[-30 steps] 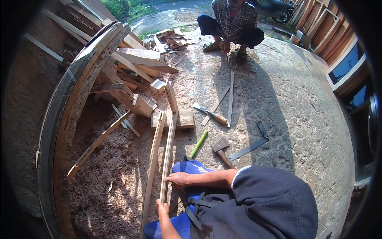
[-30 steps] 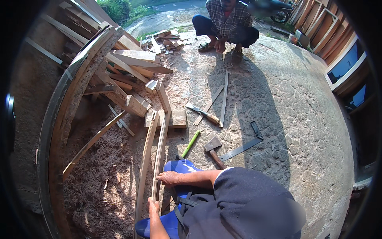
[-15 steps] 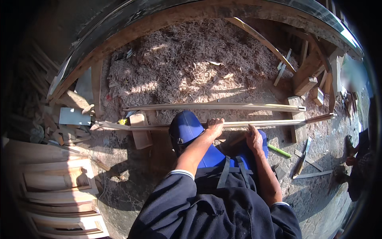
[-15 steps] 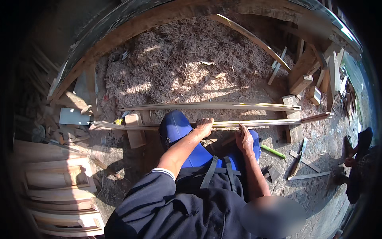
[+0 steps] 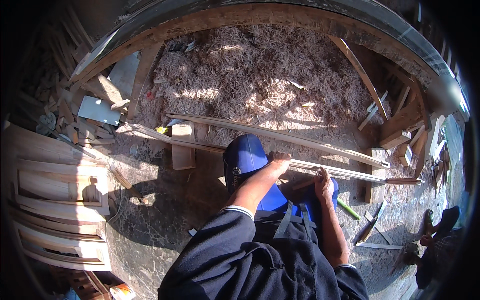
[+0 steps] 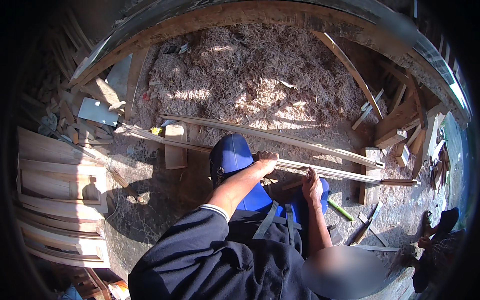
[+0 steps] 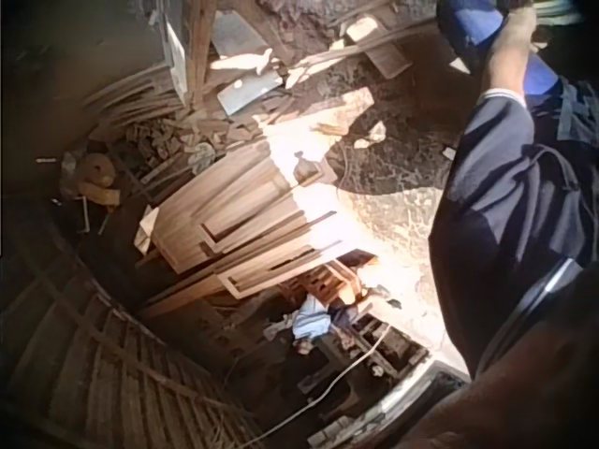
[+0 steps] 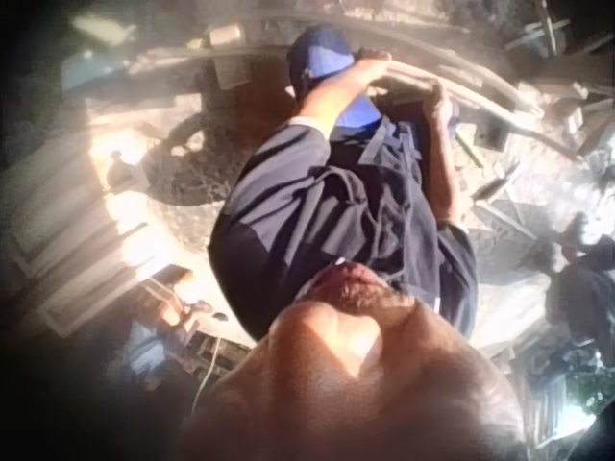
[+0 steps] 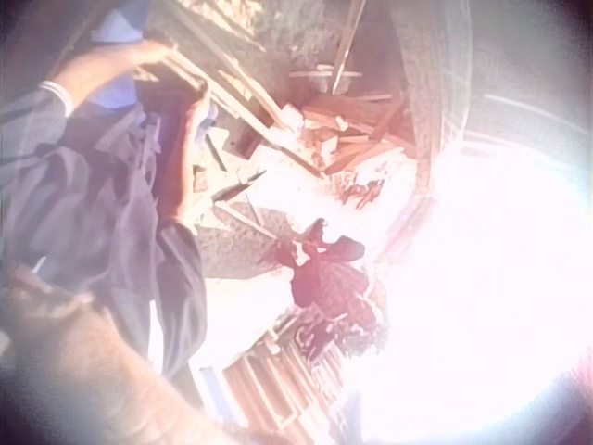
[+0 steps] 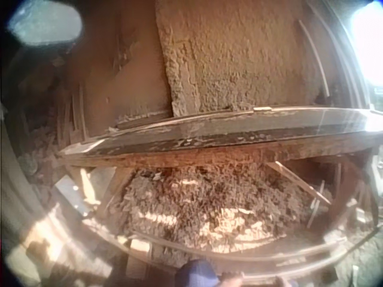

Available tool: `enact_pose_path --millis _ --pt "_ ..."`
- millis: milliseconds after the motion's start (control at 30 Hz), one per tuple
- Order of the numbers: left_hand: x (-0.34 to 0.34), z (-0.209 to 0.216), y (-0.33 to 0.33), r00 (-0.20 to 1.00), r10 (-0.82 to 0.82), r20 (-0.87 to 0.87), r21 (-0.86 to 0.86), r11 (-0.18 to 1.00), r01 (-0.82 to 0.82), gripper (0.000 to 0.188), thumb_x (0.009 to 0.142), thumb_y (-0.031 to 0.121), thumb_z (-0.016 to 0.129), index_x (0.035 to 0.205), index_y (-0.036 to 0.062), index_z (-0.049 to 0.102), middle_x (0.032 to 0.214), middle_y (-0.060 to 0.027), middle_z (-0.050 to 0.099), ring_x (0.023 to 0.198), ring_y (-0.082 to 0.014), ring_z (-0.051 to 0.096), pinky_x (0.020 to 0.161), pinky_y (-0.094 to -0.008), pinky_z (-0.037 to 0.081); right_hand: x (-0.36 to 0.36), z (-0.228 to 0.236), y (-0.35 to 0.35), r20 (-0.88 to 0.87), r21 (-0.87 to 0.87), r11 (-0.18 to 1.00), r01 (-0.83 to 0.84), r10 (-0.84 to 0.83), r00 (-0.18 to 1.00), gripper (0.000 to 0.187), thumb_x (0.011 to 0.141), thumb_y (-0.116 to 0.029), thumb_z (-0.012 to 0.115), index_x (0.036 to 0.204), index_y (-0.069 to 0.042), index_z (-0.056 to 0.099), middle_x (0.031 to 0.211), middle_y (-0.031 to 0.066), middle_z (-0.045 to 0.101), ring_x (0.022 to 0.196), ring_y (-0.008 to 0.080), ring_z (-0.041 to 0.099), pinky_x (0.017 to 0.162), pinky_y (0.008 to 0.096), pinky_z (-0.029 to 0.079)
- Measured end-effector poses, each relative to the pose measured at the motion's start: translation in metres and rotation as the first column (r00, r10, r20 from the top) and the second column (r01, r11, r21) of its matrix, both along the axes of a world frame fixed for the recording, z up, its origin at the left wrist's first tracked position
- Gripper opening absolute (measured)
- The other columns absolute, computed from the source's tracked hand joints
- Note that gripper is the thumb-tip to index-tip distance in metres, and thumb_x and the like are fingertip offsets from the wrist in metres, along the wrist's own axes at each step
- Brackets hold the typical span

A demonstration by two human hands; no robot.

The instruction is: The person assembles a curved wooden frame by fitting pieces together, marking with a pencil, and trimming with a hand saw and chisel. The person repeatedly checks fit and alignment while working on the ground.

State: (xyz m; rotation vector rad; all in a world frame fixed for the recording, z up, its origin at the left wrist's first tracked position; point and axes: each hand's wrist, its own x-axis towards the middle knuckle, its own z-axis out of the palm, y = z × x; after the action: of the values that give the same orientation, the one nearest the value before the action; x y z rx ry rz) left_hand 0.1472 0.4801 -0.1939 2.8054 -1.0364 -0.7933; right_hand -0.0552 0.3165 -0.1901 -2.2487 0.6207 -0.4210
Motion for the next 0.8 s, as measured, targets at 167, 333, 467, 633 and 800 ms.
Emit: enact_pose_path --millis 167,333,467,633,800 --pt "0.009 0.016 0.007 0.993 -0.114 -0.008 0.036 0.993 0.114 0.03 0.088 0.019 0.069 0.117 0.0121 0.067 0.115 -0.0171 0.074 0.117 -0.0359 0.068 0.097 -0.0543 0.051 0.002 -0.002 0.001 -0.047 0.18 0.971 0.156 -0.15 0.988 0.064 0.091 -0.015 0.069 0.15 -0.016 0.045 0.096 0.0162 0.072 0.086 0.0374 0.07 0.076 0.0466 0.056" --pt "0.016 0.017 0.013 0.956 -0.274 0.106 0.049 0.961 0.271 0.029 0.086 0.019 0.073 0.112 0.0086 0.065 0.106 -0.0208 0.074 0.103 -0.0412 0.071 0.089 -0.0517 0.056 0.002 0.003 0.008 -0.026 0.089 0.975 0.203 -0.201 0.979 0.062 0.088 -0.014 0.065 0.146 -0.011 0.045 0.108 0.0221 0.069 0.101 0.0409 0.069 0.083 0.0523 0.056" --pt "0.025 0.016 0.016 0.949 -0.3 0.093 0.038 0.954 0.298 0.034 0.084 0.025 0.079 0.111 0.0092 0.064 0.102 -0.0213 0.074 0.1 -0.042 0.071 0.084 -0.0513 0.056 0.005 0.007 0.005 -0.182 0.109 0.954 0.278 -0.256 0.949 0.066 0.088 -0.017 0.067 0.149 -0.01 0.044 0.113 0.025 0.069 0.106 0.0438 0.067 0.087 0.0531 0.056" --pt "0.023 0.022 0.017 0.928 -0.346 0.138 0.002 0.937 0.349 0.037 0.081 0.027 0.082 0.106 0.0099 0.062 0.097 -0.0225 0.073 0.096 -0.0457 0.07 0.082 -0.0542 0.055 0.004 0.009 0.003 -0.208 0.111 0.965 0.239 -0.213 0.955 0.078 0.077 -0.012 0.07 0.151 -0.011 0.043 0.109 0.0223 0.066 0.101 0.0435 0.067 0.083 0.0543 0.054" --pt "0.018 0.027 0.015 0.934 -0.328 0.146 0.03 0.945 0.327 0.035 0.083 0.027 0.081 0.108 0.0114 0.063 0.098 -0.0219 0.073 0.096 -0.0446 0.07 0.083 -0.0542 0.055 0.003 0.012 0.0 -0.244 0.13 0.964 0.231 -0.194 0.95 0.09 0.078 -0.018 0.076 0.158 -0.013 0.035 0.118 0.0223 0.065 0.111 0.0446 0.064 0.092 0.0508 0.054"
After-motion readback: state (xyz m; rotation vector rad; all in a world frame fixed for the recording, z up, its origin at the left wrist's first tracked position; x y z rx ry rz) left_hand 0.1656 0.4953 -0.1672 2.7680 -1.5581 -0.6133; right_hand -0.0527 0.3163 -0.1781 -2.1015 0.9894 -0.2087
